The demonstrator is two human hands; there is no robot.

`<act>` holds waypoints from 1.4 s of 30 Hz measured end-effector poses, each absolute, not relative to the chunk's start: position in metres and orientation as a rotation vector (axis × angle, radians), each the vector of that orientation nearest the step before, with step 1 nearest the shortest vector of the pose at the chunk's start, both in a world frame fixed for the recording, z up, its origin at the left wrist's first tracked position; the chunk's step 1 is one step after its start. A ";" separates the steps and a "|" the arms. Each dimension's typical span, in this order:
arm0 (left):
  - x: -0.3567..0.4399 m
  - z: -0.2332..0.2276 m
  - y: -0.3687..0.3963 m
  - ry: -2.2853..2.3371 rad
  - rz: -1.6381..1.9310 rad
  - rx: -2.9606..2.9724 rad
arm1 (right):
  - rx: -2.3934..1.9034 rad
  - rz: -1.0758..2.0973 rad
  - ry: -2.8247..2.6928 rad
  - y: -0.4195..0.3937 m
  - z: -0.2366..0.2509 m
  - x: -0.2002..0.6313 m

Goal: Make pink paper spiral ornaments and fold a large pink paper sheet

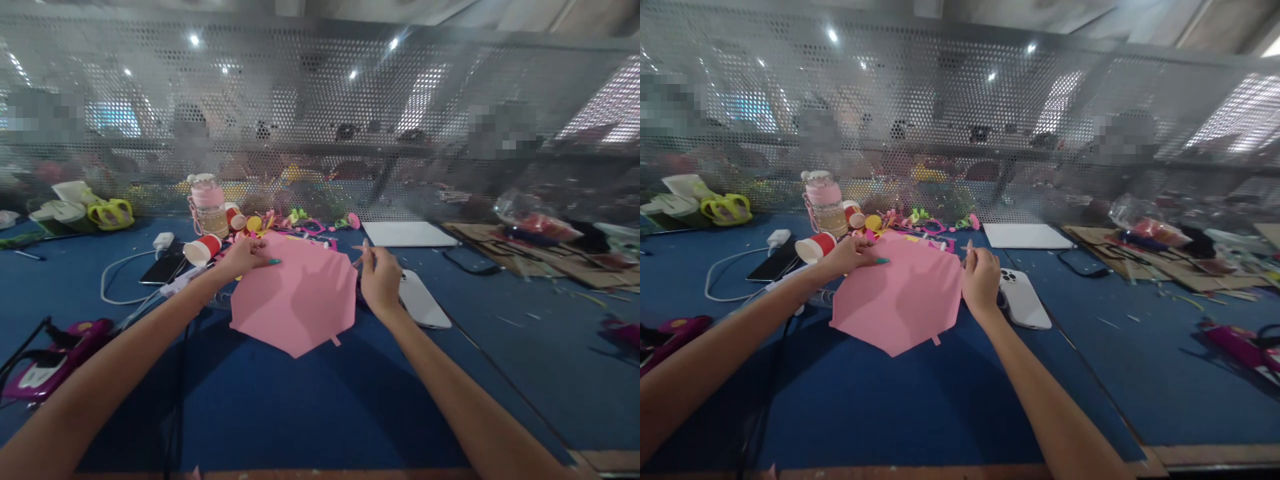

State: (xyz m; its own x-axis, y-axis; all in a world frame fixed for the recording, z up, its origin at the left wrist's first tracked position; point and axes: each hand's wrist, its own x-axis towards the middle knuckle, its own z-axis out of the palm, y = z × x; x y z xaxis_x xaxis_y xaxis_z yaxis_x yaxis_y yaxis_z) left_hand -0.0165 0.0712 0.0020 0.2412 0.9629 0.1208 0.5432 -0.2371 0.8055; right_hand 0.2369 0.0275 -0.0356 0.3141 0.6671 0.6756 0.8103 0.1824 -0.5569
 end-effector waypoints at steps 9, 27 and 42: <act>-0.042 0.012 0.093 1.360 1.647 1.917 | -1.865 0.314 -1.421 0.018 -0.039 0.218; -0.007 0.004 0.067 0.890 1.641 1.784 | -0.900 1.106 -1.129 0.020 -0.045 0.200; -0.010 -0.011 0.019 0.845 1.370 0.721 | -0.849 1.380 -0.911 0.018 -0.025 0.208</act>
